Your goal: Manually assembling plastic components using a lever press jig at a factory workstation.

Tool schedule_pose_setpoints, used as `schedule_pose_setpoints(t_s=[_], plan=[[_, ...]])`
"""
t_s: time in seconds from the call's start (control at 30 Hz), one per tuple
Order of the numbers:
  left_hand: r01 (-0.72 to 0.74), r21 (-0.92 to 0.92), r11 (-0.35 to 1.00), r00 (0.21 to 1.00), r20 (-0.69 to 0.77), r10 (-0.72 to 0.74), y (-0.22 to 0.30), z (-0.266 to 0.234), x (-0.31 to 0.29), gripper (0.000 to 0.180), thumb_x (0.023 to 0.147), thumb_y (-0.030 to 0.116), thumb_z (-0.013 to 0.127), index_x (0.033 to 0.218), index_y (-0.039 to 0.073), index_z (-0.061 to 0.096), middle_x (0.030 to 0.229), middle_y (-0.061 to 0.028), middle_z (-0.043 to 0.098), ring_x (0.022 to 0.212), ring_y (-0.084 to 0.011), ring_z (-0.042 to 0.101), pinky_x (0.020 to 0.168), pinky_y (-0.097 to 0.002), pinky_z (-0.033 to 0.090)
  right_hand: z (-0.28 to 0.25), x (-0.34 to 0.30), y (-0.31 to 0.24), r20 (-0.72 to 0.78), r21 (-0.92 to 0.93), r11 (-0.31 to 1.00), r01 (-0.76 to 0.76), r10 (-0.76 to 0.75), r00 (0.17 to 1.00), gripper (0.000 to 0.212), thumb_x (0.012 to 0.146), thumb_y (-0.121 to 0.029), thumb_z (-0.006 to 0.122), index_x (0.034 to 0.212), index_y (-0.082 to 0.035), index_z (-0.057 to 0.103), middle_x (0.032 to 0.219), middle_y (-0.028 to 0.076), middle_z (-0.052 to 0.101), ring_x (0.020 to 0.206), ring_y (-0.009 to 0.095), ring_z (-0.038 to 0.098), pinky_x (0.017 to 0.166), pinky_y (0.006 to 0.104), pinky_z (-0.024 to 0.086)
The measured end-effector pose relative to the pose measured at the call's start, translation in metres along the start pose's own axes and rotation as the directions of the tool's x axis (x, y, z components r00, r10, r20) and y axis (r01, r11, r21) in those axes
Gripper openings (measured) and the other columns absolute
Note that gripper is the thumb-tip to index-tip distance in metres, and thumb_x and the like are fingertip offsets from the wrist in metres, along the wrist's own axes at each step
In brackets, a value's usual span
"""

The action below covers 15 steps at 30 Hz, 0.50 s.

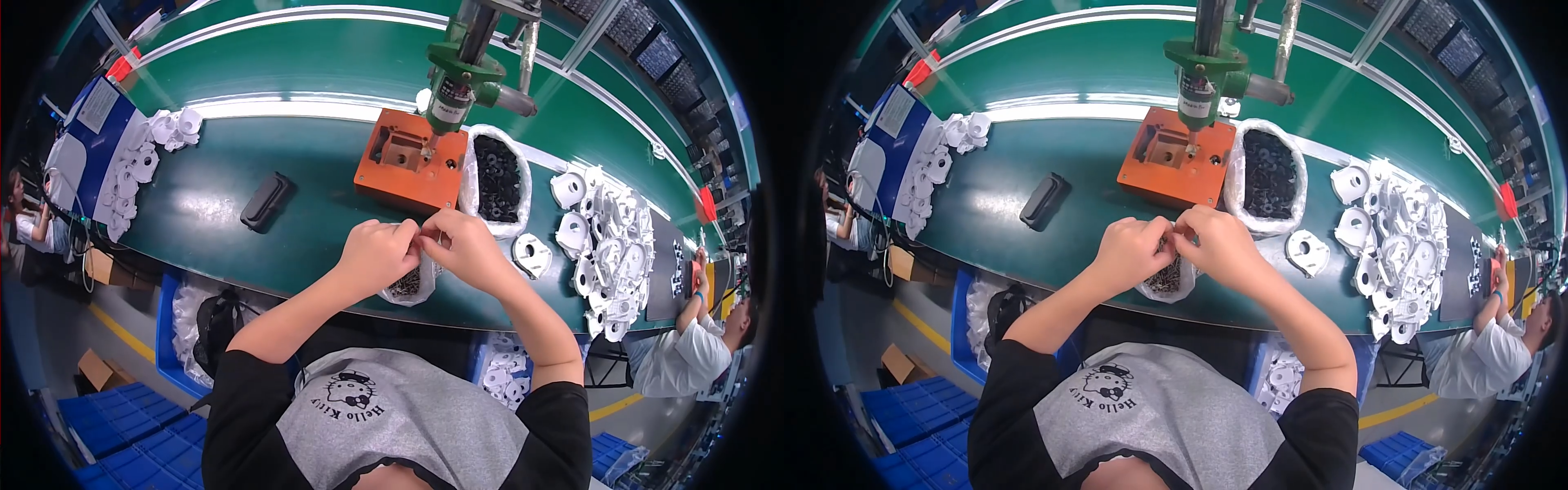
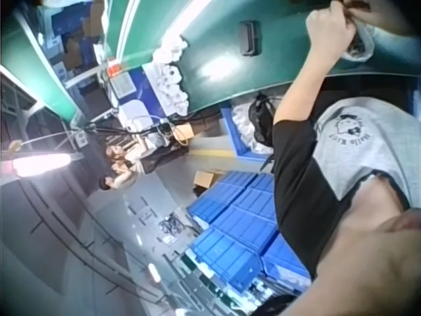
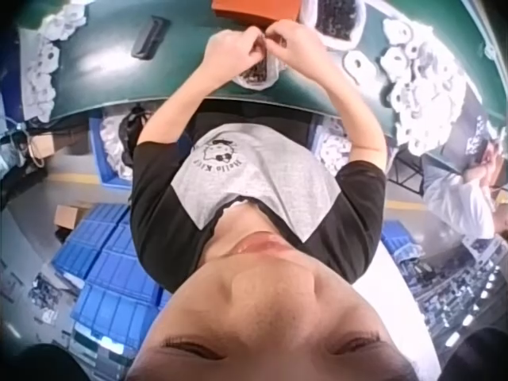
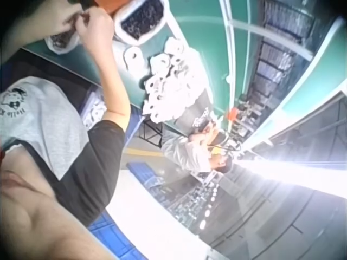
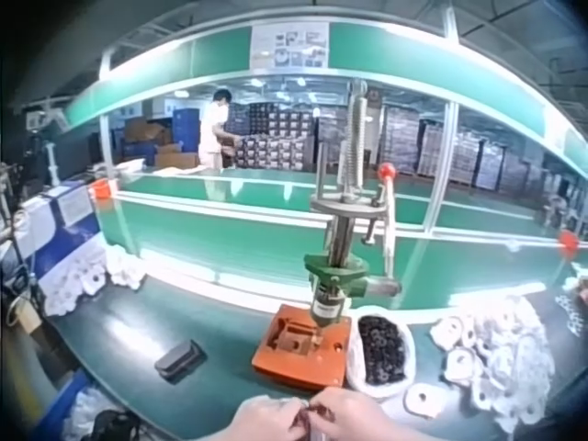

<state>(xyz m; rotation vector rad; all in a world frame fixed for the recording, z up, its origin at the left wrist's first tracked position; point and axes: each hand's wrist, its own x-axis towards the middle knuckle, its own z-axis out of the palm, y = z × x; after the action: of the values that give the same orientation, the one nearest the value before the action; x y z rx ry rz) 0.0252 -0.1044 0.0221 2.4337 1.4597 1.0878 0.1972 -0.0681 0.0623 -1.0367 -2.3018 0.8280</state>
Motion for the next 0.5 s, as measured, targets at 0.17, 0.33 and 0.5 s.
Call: schedule_pose_setpoints(t_s=[0.17, 0.33, 0.5], plan=[[0.032, -0.03, 0.999, 0.999, 0.0, -0.032, -0.003, 0.003, -0.003, 0.016, 0.072, 0.014, 0.068, 0.081, 0.009, 0.056, 0.055, -0.0036, 0.056, 0.05, -0.0227, 0.056, 0.051, -0.0342, 0.043, -0.002, 0.004, 0.008, 0.017, 0.045, 0.999, -0.019, 0.019, 1.0, 0.012, 0.076, -0.007, 0.066, 0.083, 0.002, 0.065, 0.07, 0.012, 0.061, 0.059, 0.017, 0.057, 0.057, 0.0281, 0.047], [0.122, -0.105, 0.987, 0.992, 0.021, -0.121, -0.004, -0.006, -0.002, 0.017, 0.076, 0.016, 0.068, 0.087, 0.009, 0.058, 0.053, -0.0018, 0.053, 0.049, -0.0209, 0.056, 0.05, -0.0339, 0.044, -0.03, 0.04, 0.056, -0.162, 0.125, 0.975, -0.182, 0.201, 0.966, 0.017, 0.079, -0.012, 0.064, 0.086, 0.004, 0.066, 0.075, 0.016, 0.066, 0.067, 0.021, 0.065, 0.064, 0.0307, 0.049], [0.131, -0.127, 0.983, 0.991, 0.012, -0.131, -0.012, -0.009, -0.01, 0.016, 0.077, 0.015, 0.068, 0.088, 0.008, 0.058, 0.053, -0.0017, 0.053, 0.049, -0.0199, 0.055, 0.049, -0.0328, 0.043, -0.035, 0.063, 0.09, -0.195, 0.019, 0.947, -0.322, 0.319, 0.927, 0.022, 0.079, -0.016, 0.065, 0.09, 0.003, 0.067, 0.077, 0.014, 0.065, 0.07, 0.021, 0.061, 0.067, 0.0319, 0.047]])
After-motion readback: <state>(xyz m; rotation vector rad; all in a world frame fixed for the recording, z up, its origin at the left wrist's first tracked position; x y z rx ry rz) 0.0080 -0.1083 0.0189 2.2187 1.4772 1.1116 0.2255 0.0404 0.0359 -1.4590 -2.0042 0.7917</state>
